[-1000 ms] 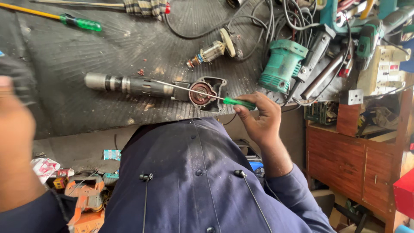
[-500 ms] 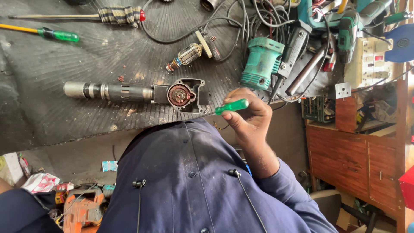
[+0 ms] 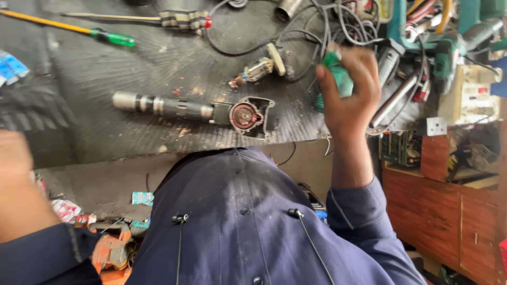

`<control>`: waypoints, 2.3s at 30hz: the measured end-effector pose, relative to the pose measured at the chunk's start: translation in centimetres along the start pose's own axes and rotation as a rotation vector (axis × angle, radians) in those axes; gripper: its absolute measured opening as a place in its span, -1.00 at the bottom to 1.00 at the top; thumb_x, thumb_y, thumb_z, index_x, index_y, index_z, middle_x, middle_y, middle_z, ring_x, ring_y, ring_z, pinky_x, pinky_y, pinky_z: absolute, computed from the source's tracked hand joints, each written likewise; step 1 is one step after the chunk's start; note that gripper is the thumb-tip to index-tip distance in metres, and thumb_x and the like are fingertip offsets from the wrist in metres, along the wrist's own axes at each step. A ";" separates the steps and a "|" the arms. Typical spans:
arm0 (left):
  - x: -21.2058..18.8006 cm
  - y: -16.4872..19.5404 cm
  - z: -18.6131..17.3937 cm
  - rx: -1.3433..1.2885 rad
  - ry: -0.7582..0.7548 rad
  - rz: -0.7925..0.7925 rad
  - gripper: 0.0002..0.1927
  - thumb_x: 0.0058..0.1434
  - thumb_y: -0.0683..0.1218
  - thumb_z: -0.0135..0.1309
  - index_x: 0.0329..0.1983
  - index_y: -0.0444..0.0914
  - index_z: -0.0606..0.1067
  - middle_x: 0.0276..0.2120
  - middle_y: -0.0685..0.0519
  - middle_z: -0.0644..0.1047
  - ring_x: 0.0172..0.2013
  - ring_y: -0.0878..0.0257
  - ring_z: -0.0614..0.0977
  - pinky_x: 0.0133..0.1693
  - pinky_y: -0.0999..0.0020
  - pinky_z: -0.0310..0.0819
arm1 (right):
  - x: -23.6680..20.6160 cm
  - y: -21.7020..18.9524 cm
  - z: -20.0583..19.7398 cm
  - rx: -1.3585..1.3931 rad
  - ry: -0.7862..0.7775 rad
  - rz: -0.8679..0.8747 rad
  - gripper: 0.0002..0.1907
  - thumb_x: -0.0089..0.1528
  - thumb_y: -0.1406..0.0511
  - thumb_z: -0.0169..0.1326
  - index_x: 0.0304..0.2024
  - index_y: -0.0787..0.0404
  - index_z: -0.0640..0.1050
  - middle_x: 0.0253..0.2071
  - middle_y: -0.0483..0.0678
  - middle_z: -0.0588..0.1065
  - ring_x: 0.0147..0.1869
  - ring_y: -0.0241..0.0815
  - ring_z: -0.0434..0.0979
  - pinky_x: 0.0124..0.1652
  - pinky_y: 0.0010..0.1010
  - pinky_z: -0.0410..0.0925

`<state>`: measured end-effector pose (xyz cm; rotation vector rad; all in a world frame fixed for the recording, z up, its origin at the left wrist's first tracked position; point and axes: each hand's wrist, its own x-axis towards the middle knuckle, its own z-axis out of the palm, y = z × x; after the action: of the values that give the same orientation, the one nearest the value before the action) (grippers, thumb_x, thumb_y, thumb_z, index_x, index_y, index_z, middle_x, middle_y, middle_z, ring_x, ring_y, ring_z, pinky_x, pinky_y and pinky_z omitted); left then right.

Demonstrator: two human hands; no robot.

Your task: The person assembles an electric motor by inserting the rotor into the stator housing, aligning the commutator, and securing the end cap. They use a screwdriver to adjust internal components and a power drill to tighten screws, completing the assembly on a cluttered workbench.

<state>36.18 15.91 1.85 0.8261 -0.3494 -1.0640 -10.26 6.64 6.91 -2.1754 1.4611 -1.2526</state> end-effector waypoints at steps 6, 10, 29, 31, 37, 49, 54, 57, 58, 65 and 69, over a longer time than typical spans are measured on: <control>-1.4 -1.7 2.5 -0.002 -0.092 0.010 -0.67 0.44 -0.04 0.21 0.17 -0.24 0.48 -0.01 0.04 0.57 -0.09 0.26 0.57 0.04 0.32 0.48 | 0.2 -4.5 4.2 1.202 -0.199 0.290 0.08 0.31 -0.33 -0.11 0.58 0.19 -0.04 0.45 0.13 0.18 0.52 -0.05 0.15 0.48 -0.14 0.05; -4.1 -3.6 7.3 0.508 -0.272 0.208 -0.68 0.48 -0.08 0.29 0.18 -0.24 0.47 0.01 0.05 0.56 -0.05 0.26 0.58 0.09 0.36 0.50 | -1.4 -8.6 6.4 1.800 -0.515 0.642 0.26 0.09 -0.48 -0.50 0.58 0.19 -0.07 0.62 0.13 0.02 0.64 -0.04 0.03 0.56 -0.13 -0.05; -8.5 -9.1 18.8 0.850 -0.837 0.390 -0.58 0.18 -0.37 0.13 0.11 -0.28 0.49 0.01 -0.08 0.55 0.07 -0.06 0.60 0.15 0.16 0.50 | -3.4 -8.2 8.2 1.264 -0.063 0.669 0.33 0.14 -0.49 -0.47 0.62 0.33 -0.10 0.72 0.11 -0.16 0.81 -0.03 -0.31 0.65 -0.20 -0.31; -8.2 -8.9 18.9 0.770 -0.917 0.296 -0.62 0.20 -0.37 0.12 0.08 -0.27 0.51 -0.01 -0.04 0.57 0.03 -0.01 0.64 0.11 0.21 0.53 | -3.0 -8.0 7.7 1.357 -0.113 0.611 0.36 0.13 -0.52 -0.49 0.61 0.35 -0.10 0.70 0.11 -0.18 0.80 -0.07 -0.34 0.66 -0.28 -0.36; -6.4 -6.5 16.3 0.436 -0.926 -0.213 -0.80 0.37 -0.33 0.04 -0.01 -0.27 0.57 -0.14 0.02 0.59 -0.19 0.24 0.67 -0.10 0.37 0.59 | -2.8 -8.3 6.5 1.856 -0.285 0.850 0.52 -0.07 -0.57 -0.55 0.61 0.35 -0.09 0.69 0.06 -0.14 0.77 -0.12 -0.23 0.64 -0.26 -0.25; -7.9 -5.9 17.4 1.029 -0.855 0.565 -0.54 0.17 -0.35 0.15 0.16 -0.29 0.48 0.02 -0.05 0.53 0.06 -0.04 0.59 0.13 0.15 0.50 | -3.6 -9.2 7.6 1.439 -0.578 0.648 0.47 0.02 -0.56 -0.42 0.62 0.35 -0.11 0.69 0.14 -0.13 0.73 0.01 -0.15 0.64 -0.15 -0.22; -8.8 -6.7 16.6 0.824 -0.924 0.308 -0.55 0.12 -0.39 0.08 0.11 -0.28 0.49 -0.01 -0.08 0.54 0.03 -0.02 0.62 0.08 0.24 0.53 | -2.6 -8.4 7.4 0.794 -0.621 0.208 0.47 0.08 -0.58 -0.30 0.61 0.34 -0.18 0.65 0.15 -0.27 0.76 -0.02 -0.37 0.61 -0.18 -0.37; -8.3 -7.2 15.7 0.649 -1.012 0.101 -0.62 0.17 -0.38 0.06 0.04 -0.25 0.53 -0.07 -0.03 0.58 -0.02 0.12 0.67 0.08 0.31 0.57 | -2.4 -8.1 6.0 0.488 -0.588 0.027 0.51 0.01 -0.56 -0.15 0.62 0.28 -0.25 0.62 0.11 -0.39 0.71 -0.03 -0.54 0.59 -0.09 -0.49; -7.9 -7.4 15.3 0.602 -1.062 0.004 -0.68 0.22 -0.36 0.07 0.02 -0.26 0.55 -0.09 -0.01 0.59 -0.04 0.16 0.67 0.05 0.32 0.57 | -2.2 -8.0 5.6 0.371 -0.582 -0.037 0.52 -0.02 -0.55 -0.10 0.61 0.26 -0.24 0.61 0.12 -0.41 0.69 -0.01 -0.58 0.56 -0.04 -0.53; -5.5 -10.5 11.6 -0.048 -1.036 -0.842 -0.72 0.31 -0.11 0.21 0.03 -0.35 0.56 -0.12 0.00 0.62 -0.13 0.25 0.65 -0.05 0.32 0.56 | -0.6 -6.3 4.7 -0.012 -0.640 -0.224 0.73 -0.26 -0.65 -0.03 0.51 0.28 -0.36 0.55 0.31 -0.51 0.65 0.28 -0.71 0.50 0.40 -0.65; -5.3 -11.6 9.7 -0.277 -0.855 -0.770 -0.71 0.36 -0.09 0.33 -0.05 -0.37 0.54 -0.12 -0.02 0.58 -0.10 0.22 0.62 0.02 0.27 0.55 | -0.1 -4.1 4.4 0.107 -0.534 -0.153 0.69 -0.28 -0.60 -0.05 0.58 0.00 -0.46 0.59 0.06 -0.56 0.64 0.02 -0.71 0.53 0.02 -0.60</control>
<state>20.37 13.77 0.26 0.1895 -0.5968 -2.1309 -4.37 7.59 6.65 -2.3351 1.0054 -0.6814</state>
